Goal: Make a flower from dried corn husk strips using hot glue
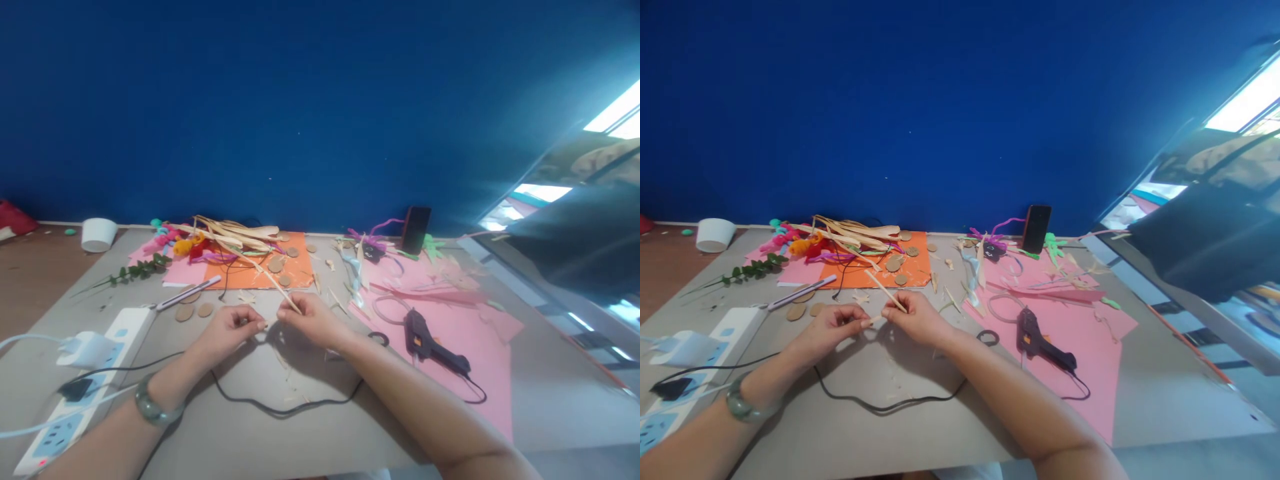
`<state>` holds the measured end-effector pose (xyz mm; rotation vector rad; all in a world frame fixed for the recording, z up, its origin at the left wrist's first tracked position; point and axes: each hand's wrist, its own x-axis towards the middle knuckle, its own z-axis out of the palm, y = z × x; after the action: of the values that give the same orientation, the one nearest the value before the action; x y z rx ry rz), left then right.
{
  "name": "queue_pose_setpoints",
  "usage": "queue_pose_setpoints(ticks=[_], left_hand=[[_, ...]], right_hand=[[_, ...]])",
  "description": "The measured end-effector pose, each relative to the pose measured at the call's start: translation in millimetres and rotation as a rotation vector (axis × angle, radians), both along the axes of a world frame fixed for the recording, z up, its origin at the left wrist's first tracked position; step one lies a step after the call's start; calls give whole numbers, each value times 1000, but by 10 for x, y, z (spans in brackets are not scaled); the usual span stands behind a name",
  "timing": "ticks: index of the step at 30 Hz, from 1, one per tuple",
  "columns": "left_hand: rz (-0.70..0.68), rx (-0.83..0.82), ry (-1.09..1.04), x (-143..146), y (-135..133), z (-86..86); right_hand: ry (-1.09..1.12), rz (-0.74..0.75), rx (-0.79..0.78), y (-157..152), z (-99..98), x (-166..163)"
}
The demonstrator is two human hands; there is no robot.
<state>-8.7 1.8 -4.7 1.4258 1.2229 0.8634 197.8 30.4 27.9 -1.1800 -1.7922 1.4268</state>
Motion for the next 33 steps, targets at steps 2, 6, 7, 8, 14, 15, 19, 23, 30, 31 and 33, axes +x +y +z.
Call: queue_pose_setpoints(ticks=[2,6,7,8,14,15,19,23,30,31,33], left_hand=[[8,-45,-50,3,-8,6],[51,-53,-155,40,-27,35],[54,-50,-165,52,-31,34],[57,-49,-169,63,-35,29],[46,-45,-130,72,-44,-32],[43,-39,-132,68,-44,-29],[44,-14,-184,54,-43,5],[83,-16,-277,42,-43,-2],[155,-60,-348,61,-64,-59],[163,-66,-340,69,-67,-66],[181,-75,-312,85,-71,-80]], right_hand=[[37,-55,-24,-8,11,-11],[105,-31,-94,-44,-33,-49],[119,-16,-98,-54,-53,-60],[124,-7,-92,-64,-74,-69],[92,-26,-40,-96,-83,-88],[97,-30,-43,-96,-63,-84],[113,-78,-66,-80,13,-61],[123,-169,-55,-75,8,-53],[5,50,65,-195,-19,-105],[11,81,72,-210,-14,-113],[29,113,68,-230,-14,-126]])
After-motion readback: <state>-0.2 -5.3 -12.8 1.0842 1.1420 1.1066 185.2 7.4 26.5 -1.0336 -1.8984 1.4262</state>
